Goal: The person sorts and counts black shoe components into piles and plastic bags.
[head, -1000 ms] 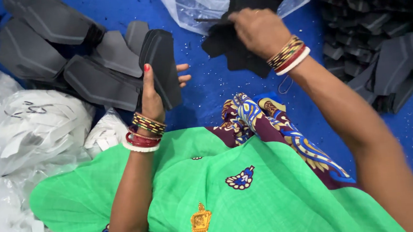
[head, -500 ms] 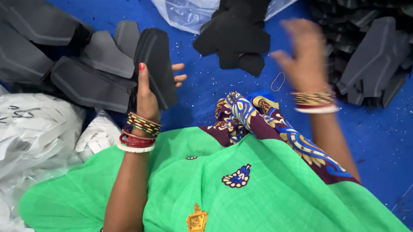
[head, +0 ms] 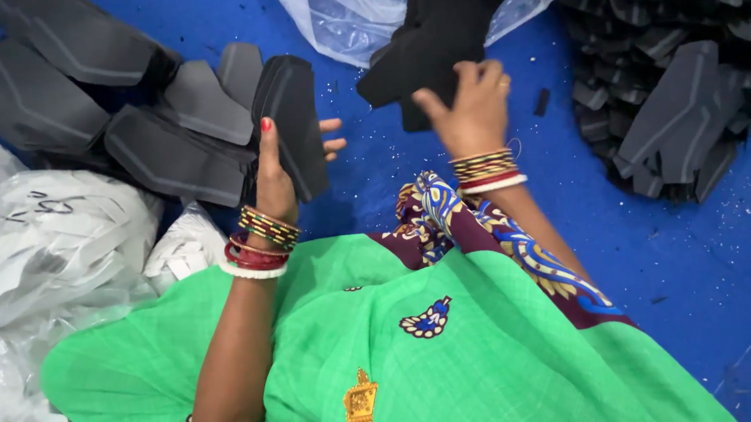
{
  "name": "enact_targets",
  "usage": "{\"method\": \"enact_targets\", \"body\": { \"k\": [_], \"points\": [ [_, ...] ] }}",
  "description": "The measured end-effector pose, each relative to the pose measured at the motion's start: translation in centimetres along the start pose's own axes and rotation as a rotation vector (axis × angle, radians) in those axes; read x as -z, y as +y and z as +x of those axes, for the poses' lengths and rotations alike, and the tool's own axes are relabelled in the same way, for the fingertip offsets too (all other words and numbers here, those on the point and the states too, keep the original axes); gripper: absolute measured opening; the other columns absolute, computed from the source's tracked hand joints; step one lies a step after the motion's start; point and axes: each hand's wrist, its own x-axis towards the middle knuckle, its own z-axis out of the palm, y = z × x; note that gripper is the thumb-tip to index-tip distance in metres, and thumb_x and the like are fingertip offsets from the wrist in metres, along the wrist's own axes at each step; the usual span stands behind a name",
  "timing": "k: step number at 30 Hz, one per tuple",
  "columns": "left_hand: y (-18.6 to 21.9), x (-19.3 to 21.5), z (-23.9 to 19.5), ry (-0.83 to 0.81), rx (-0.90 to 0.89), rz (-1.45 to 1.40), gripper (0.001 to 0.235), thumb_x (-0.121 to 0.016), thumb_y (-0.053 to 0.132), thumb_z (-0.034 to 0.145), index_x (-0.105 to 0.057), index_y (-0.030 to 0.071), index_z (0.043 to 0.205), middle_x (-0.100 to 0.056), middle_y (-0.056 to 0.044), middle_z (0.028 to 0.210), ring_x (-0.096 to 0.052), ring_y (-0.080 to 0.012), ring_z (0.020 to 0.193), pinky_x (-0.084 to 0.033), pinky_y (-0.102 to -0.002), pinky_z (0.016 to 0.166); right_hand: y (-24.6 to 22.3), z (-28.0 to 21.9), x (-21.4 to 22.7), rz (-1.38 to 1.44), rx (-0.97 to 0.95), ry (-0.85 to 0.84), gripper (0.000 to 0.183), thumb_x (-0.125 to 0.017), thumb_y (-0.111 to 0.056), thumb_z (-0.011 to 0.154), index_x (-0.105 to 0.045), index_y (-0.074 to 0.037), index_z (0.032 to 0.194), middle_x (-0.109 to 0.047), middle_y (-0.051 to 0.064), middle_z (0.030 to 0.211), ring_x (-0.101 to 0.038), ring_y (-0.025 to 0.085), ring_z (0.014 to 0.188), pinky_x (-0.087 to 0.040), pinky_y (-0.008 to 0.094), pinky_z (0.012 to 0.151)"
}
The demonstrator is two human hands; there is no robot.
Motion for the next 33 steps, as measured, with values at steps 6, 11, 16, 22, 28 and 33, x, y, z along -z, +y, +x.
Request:
{"method": "enact_targets", "body": {
  "k": [6, 11, 16, 22, 28, 33],
  "points": [
    [-0.4, 1.0, -0.4, 0.027, 0.013, 0.011, 0.084, -0.023, 0.063, 0.105, -0.057, -0.006, 0.139, -0.07, -0.022, 0.126, -0.072, -0.0265, 0.103, -0.057, -0.035, 0.09, -3.2, 1.5, -1.0, 0.082, -0.205, -0.154, 0.074, -0.09, -0.037, 0.07, -0.048, 0.011, 0.109, -0.051, 0.029, 0.11, -0.057, 0.046, 0.102, -0.049, 0.05, 0.09],
    [-0.2, 0.3, -0.1, -0.008, 0.01, 0.013, 0.084, -0.022, 0.063, 0.105, -0.057, -0.006, 0.139, -0.07, -0.022, 0.127, -0.072, -0.0263, 0.104, -0.057, -0.035, 0.09, -1.8, 1.0, -1.9, 0.065, -0.206, -0.172, 0.06, -0.074, -0.027, 0.079, -0.05, 0.008, 0.122, -0.051, 0.03, 0.117, -0.057, 0.048, 0.103, -0.05, 0.052, 0.091],
    [-0.8, 0.6, -0.2, 0.007, 0.009, 0.02, 0.084, -0.023, 0.063, 0.105, -0.056, -0.006, 0.139, -0.07, -0.023, 0.126, -0.072, -0.0264, 0.102, -0.057, -0.035, 0.089, 0.7, 0.6, -1.4, 0.049, -0.19, -0.046, 0.057, -0.061, -0.019, 0.091, -0.05, -0.003, 0.145, -0.053, 0.025, 0.132, -0.058, 0.047, 0.114, -0.051, 0.053, 0.098],
    [-0.4, 0.2, 0.0, -0.007, 0.02, 0.043, 0.084, -0.023, 0.064, 0.105, -0.056, -0.006, 0.139, -0.07, -0.022, 0.126, -0.071, -0.0265, 0.103, -0.057, -0.035, 0.089, -1.2, 0.1, -2.2, -0.212, 0.052, 0.16, 0.086, -0.068, -0.037, 0.075, -0.041, 0.007, 0.144, -0.049, 0.03, 0.13, -0.063, 0.048, 0.11, -0.052, 0.053, 0.082],
    [-0.6, 1.0, -0.1, 0.005, 0.03, 0.031, 0.086, -0.021, 0.065, 0.105, -0.057, -0.006, 0.138, -0.069, -0.022, 0.128, -0.071, -0.0265, 0.105, -0.056, -0.035, 0.091, 6.7, 1.0, -0.2, 0.279, -0.304, -0.13, 0.053, -0.051, -0.011, 0.106, -0.049, -0.006, 0.159, -0.066, 0.023, 0.137, -0.068, 0.043, 0.118, -0.054, 0.05, 0.1],
    [-0.4, 0.7, 0.0, -0.001, 0.027, 0.013, 0.085, -0.021, 0.064, 0.105, -0.057, -0.005, 0.139, -0.069, -0.022, 0.127, -0.071, -0.0268, 0.103, -0.057, -0.035, 0.09, 19.5, -2.3, 6.4, 0.267, -0.418, 0.02, 0.063, -0.082, -0.021, 0.099, -0.051, 0.006, 0.146, -0.056, 0.025, 0.145, -0.054, 0.035, 0.135, -0.042, 0.044, 0.114]
  ]
}}
